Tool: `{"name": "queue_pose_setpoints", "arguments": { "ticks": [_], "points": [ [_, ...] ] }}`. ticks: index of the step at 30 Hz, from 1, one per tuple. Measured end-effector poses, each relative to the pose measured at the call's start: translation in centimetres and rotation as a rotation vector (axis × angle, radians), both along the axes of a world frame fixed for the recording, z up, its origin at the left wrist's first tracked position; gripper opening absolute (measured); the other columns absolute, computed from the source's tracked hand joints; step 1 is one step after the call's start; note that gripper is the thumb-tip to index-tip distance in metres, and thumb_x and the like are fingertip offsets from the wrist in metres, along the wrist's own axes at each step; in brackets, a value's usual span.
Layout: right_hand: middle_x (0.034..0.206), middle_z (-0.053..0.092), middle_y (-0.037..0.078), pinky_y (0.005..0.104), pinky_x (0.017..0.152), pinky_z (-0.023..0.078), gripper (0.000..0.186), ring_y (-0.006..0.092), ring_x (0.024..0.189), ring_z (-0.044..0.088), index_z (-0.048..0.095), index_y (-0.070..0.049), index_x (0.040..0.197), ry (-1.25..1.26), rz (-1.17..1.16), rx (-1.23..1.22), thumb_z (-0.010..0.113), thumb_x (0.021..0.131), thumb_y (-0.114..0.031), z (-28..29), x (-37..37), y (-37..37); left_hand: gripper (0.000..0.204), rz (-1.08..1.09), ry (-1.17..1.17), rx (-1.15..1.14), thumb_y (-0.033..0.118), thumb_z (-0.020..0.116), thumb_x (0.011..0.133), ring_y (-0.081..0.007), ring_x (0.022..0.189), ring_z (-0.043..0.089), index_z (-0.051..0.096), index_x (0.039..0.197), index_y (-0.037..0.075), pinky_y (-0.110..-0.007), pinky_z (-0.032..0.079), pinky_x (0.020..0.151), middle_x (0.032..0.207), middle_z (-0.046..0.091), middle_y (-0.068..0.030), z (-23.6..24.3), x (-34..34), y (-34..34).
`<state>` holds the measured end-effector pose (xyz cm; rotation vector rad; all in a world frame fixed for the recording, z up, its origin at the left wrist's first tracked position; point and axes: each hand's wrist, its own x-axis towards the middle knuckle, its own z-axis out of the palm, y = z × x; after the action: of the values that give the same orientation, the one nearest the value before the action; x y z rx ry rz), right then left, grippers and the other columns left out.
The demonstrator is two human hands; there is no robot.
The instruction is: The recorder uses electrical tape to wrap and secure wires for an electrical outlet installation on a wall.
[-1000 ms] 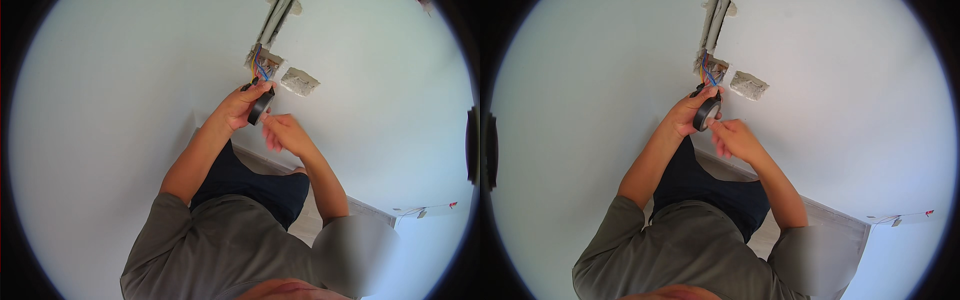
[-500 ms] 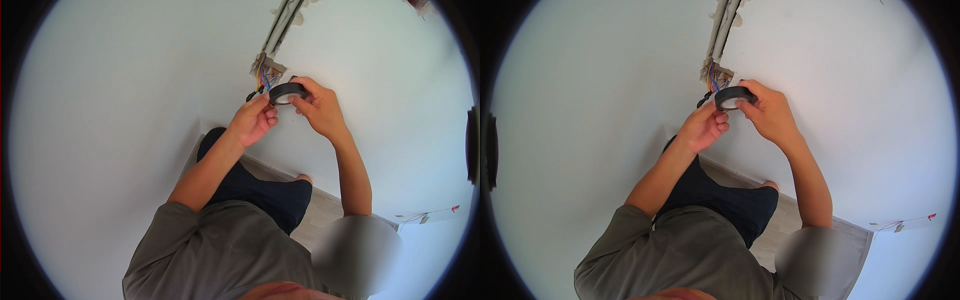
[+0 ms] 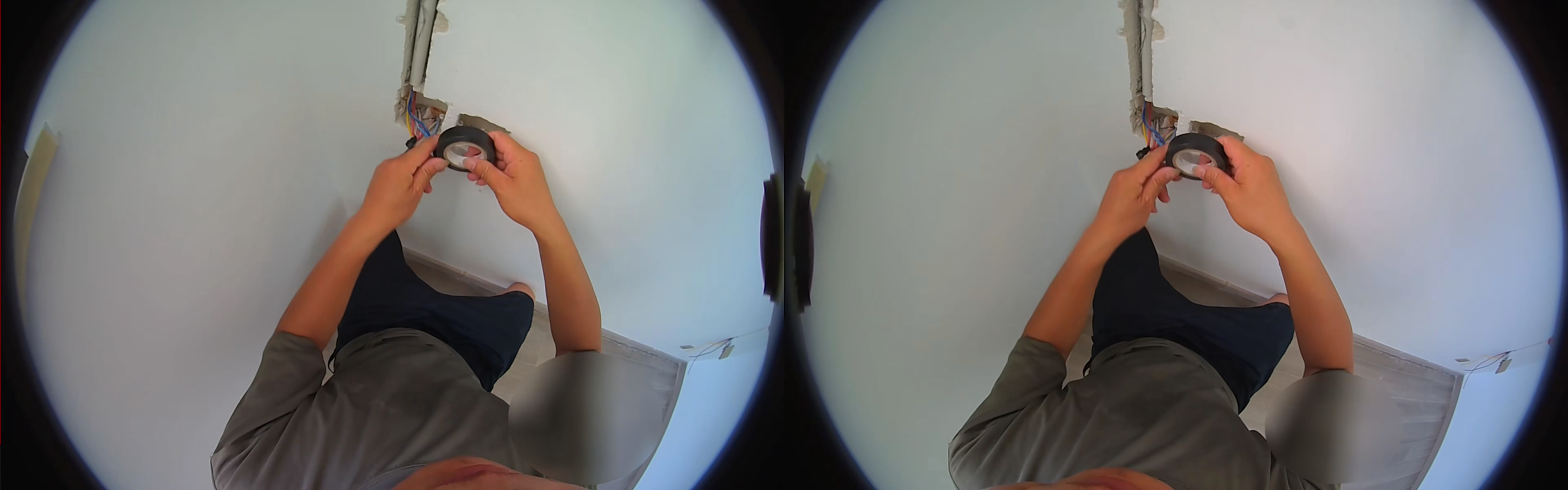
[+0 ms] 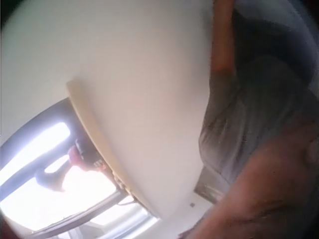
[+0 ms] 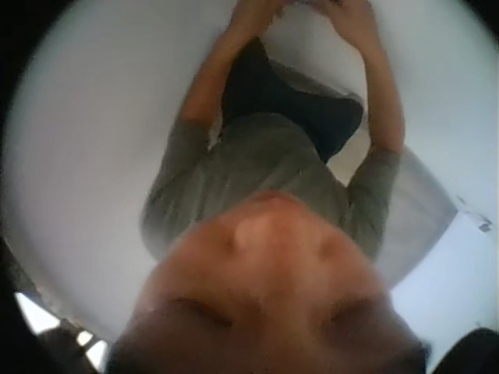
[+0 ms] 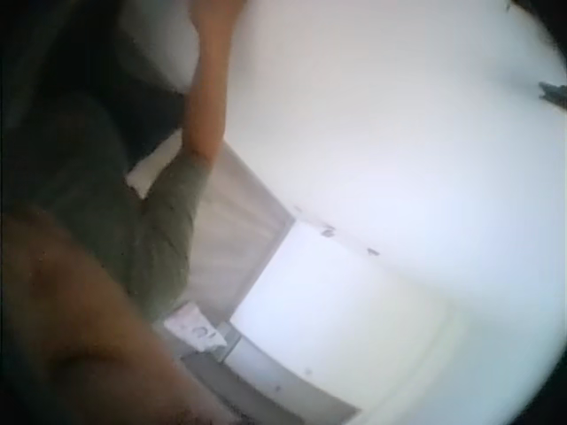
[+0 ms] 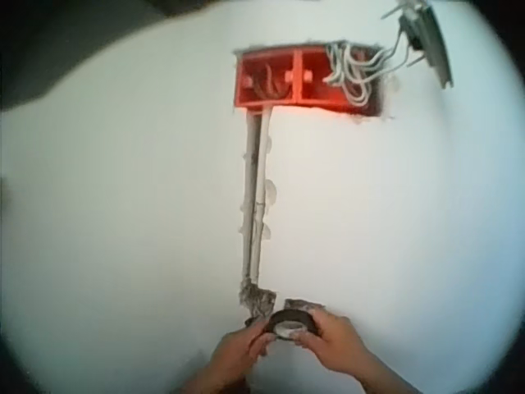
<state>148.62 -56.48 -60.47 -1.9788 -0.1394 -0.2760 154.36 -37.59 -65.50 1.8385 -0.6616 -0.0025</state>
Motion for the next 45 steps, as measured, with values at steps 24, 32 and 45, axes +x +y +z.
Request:
{"name": "queue_pose_setpoints", "arguments": {
  "ticks": [24,32,45],
  "points": [
    [0.072,0.066,0.007,0.0249,0.05,0.046,0.036,0.0131,0.057,0.062,0.063,-0.004,0.091,0.254,0.234,0.982,0.056,0.1,-0.038,-10.7,0.9,8.9,0.034,0.229,-0.2,0.052,0.018,0.064,0.096,-0.0154,0.076,0.067,0.06,0.126,0.003,-0.03,0.053,0.066,0.095,0.072,-0.0086,2.0,-2.4,1.1],
    [0.069,0.064,0.008,0.0253,0.049,0.045,0.042,0.0136,0.054,0.06,0.059,-0.007,0.083,0.54,0.631,0.82,0.048,0.103,-0.041,-8.4,1.3,7.3,0.028,0.117,0.292,-0.213,0.015,0.062,0.098,-0.0119,0.085,0.063,0.058,0.119,-0.003,-0.026,0.052,0.072,0.096,0.065,-0.0065,0.9,-3.7,3.9],
    [0.093,0.067,0.009,0.0365,0.063,0.054,0.027,0.0269,0.073,0.065,0.06,-0.008,0.114,-0.531,0.059,-0.521,0.064,0.087,-0.008,2.6,2.3,1.7,0.033,0.072,0.4,-0.823,0.023,0.048,0.104,-0.019,0.085,0.063,0.051,0.128,0.001,-0.03,0.054,0.068,0.112,0.06,-0.0119,-0.7,-4.2,0.3]
  ]
}}
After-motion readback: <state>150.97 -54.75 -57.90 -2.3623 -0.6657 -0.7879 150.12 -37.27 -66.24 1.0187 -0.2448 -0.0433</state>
